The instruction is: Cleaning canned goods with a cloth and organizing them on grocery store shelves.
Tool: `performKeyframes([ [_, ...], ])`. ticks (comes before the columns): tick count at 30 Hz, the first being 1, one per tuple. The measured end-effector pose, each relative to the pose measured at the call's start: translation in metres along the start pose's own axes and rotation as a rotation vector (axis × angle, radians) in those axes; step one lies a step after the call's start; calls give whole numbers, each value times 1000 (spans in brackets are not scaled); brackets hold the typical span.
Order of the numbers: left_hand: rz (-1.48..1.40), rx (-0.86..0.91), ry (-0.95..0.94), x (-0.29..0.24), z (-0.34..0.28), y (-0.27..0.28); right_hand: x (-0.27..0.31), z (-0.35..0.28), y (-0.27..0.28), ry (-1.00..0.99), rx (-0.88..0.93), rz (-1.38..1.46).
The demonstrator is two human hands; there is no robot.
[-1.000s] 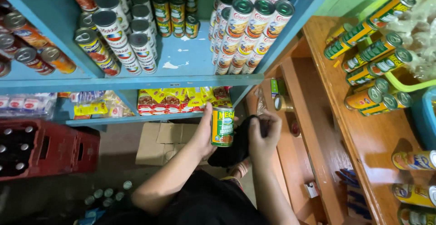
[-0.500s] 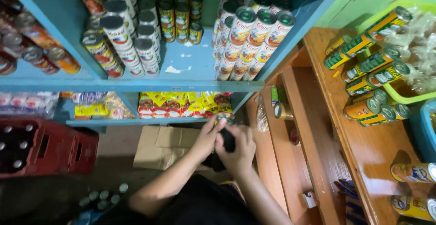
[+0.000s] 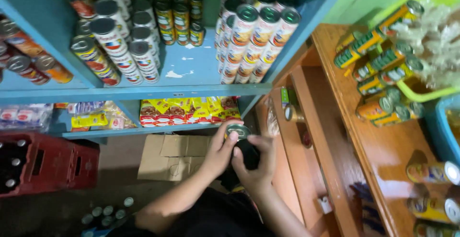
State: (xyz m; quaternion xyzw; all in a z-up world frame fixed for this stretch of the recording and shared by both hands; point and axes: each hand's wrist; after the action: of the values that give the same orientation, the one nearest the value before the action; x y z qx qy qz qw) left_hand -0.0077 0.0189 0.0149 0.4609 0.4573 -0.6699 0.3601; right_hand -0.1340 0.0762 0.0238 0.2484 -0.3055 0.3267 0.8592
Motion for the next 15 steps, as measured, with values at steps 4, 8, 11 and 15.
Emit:
performKeyframes([
  [4,56,-1,-3,16,-12,-15,-13,13,4,-42,-91,37],
  [8,-5,-141,174,-13,2,-33,4,15,7,1,-67,22],
  [11,89,-312,578,-9,28,-38,-17,22,15,222,208,-88],
  [15,-769,-358,715,19,39,-73,-72,59,42,-41,27,69],
])
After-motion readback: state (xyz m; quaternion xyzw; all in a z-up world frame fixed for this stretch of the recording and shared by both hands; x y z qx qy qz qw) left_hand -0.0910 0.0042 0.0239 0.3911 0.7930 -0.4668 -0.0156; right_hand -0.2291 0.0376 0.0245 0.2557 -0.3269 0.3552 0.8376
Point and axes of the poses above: each hand's wrist, its own z-axis towards the middle knuckle, its own y-axis out of the back of the hand, x = y × z, and after that the axes turned 1 degree about y, right-handed
